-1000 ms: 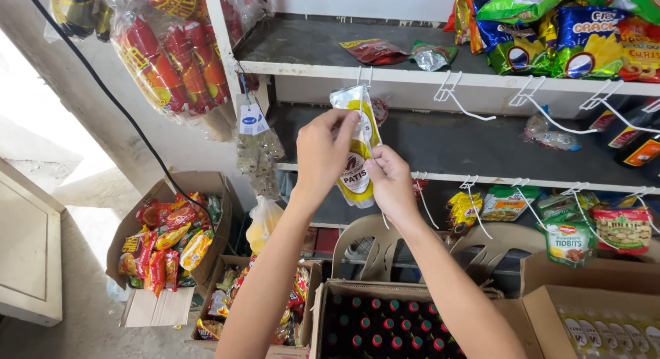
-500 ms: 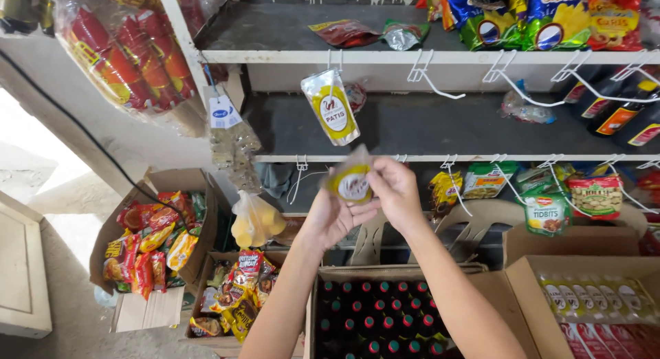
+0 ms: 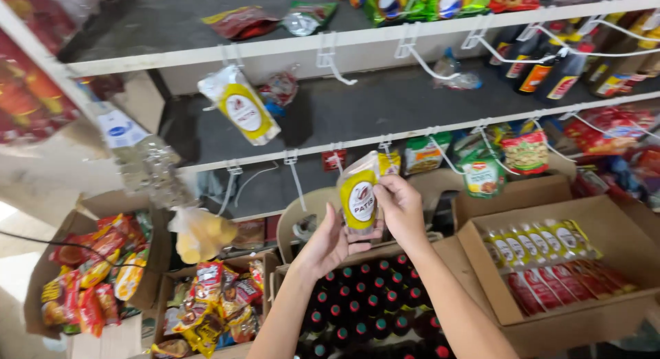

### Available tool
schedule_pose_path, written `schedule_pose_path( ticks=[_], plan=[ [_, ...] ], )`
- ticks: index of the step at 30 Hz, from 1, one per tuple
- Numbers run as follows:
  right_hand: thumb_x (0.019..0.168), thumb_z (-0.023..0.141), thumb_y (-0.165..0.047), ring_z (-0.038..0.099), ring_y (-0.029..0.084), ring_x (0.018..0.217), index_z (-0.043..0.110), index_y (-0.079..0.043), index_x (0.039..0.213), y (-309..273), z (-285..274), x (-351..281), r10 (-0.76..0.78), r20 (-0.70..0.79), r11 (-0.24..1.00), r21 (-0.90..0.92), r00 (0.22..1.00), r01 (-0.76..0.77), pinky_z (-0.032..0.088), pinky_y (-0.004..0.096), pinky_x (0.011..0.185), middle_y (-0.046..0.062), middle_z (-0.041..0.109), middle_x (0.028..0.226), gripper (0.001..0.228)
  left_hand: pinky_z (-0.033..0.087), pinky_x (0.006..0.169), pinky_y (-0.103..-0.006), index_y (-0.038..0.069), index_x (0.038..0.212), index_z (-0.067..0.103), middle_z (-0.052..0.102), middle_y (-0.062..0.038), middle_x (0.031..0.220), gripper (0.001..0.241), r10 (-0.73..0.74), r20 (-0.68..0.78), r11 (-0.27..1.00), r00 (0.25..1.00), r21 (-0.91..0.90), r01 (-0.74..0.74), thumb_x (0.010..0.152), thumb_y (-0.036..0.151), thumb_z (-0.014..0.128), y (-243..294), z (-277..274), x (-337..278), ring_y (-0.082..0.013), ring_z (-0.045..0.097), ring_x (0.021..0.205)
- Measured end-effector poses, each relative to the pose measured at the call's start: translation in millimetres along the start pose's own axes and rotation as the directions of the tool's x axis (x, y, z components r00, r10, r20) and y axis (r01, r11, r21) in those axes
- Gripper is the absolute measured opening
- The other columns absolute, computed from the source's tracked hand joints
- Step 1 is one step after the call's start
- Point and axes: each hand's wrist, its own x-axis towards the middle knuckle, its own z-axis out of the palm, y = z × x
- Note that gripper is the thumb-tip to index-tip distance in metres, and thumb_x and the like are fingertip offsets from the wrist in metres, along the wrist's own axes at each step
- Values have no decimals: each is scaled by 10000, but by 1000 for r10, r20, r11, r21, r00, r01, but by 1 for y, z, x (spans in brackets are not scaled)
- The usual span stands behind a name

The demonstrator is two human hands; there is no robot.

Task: Organize condiment pouches and items in boxes in a small grocery store.

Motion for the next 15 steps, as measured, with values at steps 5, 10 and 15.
schedule_pose_path(
  ticks=[5,10,15],
  plan=[
    [1005,630,-26,635,85,881,664,26,1038,45,-63,-13,44,-179,999,-21,983,-48,516,238,799,28,711,963,71,499,1126,-407,72,1508,403,576,-163,1447,608,113,-45,967,993,235,-99,980,260,637,-70,5,37,-283,619,1316],
    [1006,619,-32,656,100,890,655,15,1038,59,-108,-28,180,-210,983,64,961,-170,538,250,795,34,715,977,68,499,1098,-448,1,1477,446,590,-160,1430,549,215,-251,964,944,208,-164,1007,208,639,-130,-4,82,-290,607,1297],
    [975,616,-26,711,142,971,587,5,1086,82,-159,-59,326,-73,933,184,942,-309,608,313,833,62,714,1081,119,477,1118,-480,90,1461,442,590,-73,1425,517,292,-378,954,878,44,-298,1005,319,528,-175,-15,115,-260,560,1317]
  ],
)
